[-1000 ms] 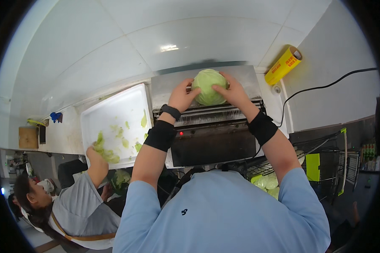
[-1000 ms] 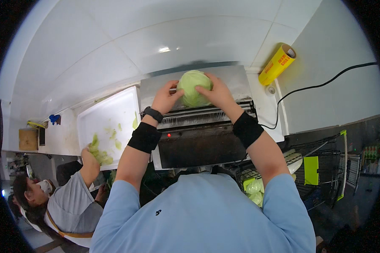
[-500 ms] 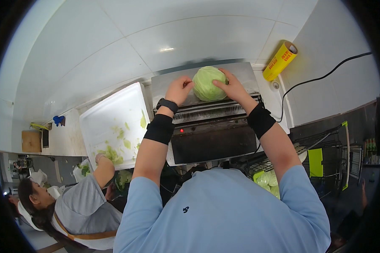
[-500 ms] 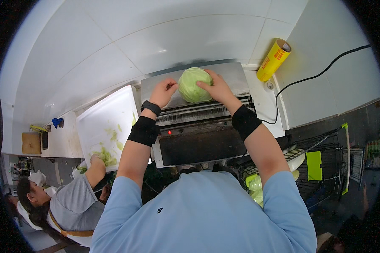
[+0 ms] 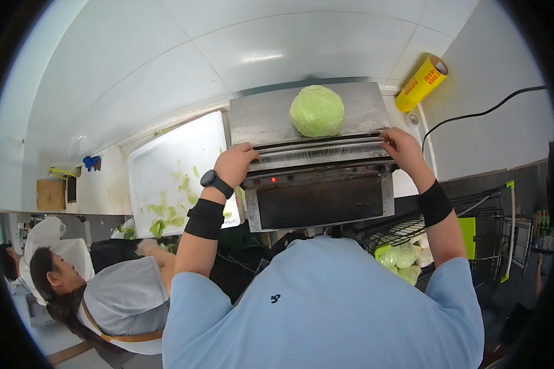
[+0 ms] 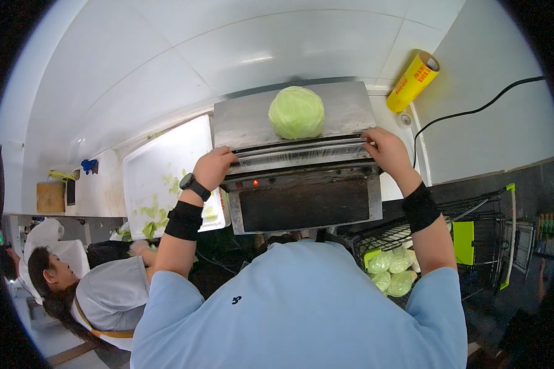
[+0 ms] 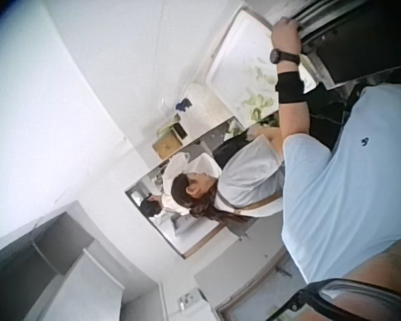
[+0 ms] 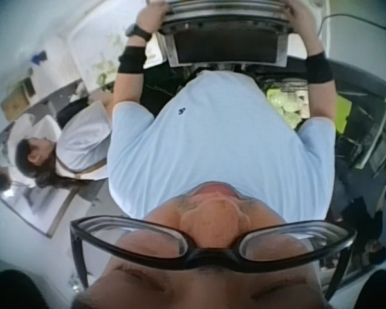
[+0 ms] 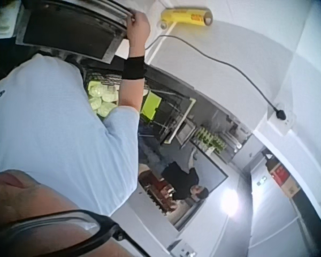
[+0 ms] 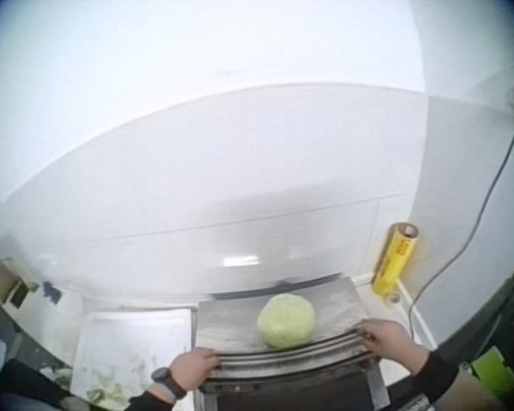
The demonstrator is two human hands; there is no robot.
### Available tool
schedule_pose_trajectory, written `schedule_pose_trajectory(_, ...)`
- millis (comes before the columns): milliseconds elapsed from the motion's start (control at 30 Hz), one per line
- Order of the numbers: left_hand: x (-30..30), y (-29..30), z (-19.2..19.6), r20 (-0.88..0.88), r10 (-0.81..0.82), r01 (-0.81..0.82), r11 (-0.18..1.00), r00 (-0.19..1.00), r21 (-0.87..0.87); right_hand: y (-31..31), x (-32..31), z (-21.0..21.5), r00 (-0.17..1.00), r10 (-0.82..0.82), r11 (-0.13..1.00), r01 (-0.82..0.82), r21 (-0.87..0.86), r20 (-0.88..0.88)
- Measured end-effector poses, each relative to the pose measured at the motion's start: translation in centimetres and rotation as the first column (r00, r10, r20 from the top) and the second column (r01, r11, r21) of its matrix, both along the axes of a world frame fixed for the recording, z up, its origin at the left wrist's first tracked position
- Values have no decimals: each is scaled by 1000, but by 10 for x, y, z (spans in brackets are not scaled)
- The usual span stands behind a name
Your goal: The person wraps cabbage in plastic film using a heat-sealing machine, places the wrapped items in a shopping cart, and subsequently peels outer leaves from additional cabbage on a tray.
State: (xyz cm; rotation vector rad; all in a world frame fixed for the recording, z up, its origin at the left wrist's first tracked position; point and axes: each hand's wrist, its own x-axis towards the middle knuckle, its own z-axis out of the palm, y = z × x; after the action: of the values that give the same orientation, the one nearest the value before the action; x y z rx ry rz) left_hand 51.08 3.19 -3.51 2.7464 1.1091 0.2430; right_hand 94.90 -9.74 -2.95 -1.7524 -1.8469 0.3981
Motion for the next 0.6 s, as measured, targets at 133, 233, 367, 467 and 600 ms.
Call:
schedule_pose_trajectory(133, 8, -2, -10, -36, -95, 96, 995, 995, 36, -5, 5, -2, 976, 107, 993, -96, -65, 189)
schedule_pose_trajectory(233, 17, -1, -10, -139, -149, 148, 989, 979, -15, -8, 12, -7, 955, 136, 990, -124, -64, 263)
schedule_pose_trajectory(367, 15, 2, -13, -156, -209, 212, 977, 966, 5, -6, 13, -6, 938, 159, 984, -127, -121, 308)
schedule_pose_trajectory(467, 20, 5, -16, -194, -234, 247, 968, 953, 47, -4, 13, -7, 928, 165, 981, -121, -150, 333)
schedule_pose_trajectory(600, 22, 8, -18, -192, -259, 276, 959, 946, 67, 2, 5, -6, 914, 204, 975, -160, -152, 350)
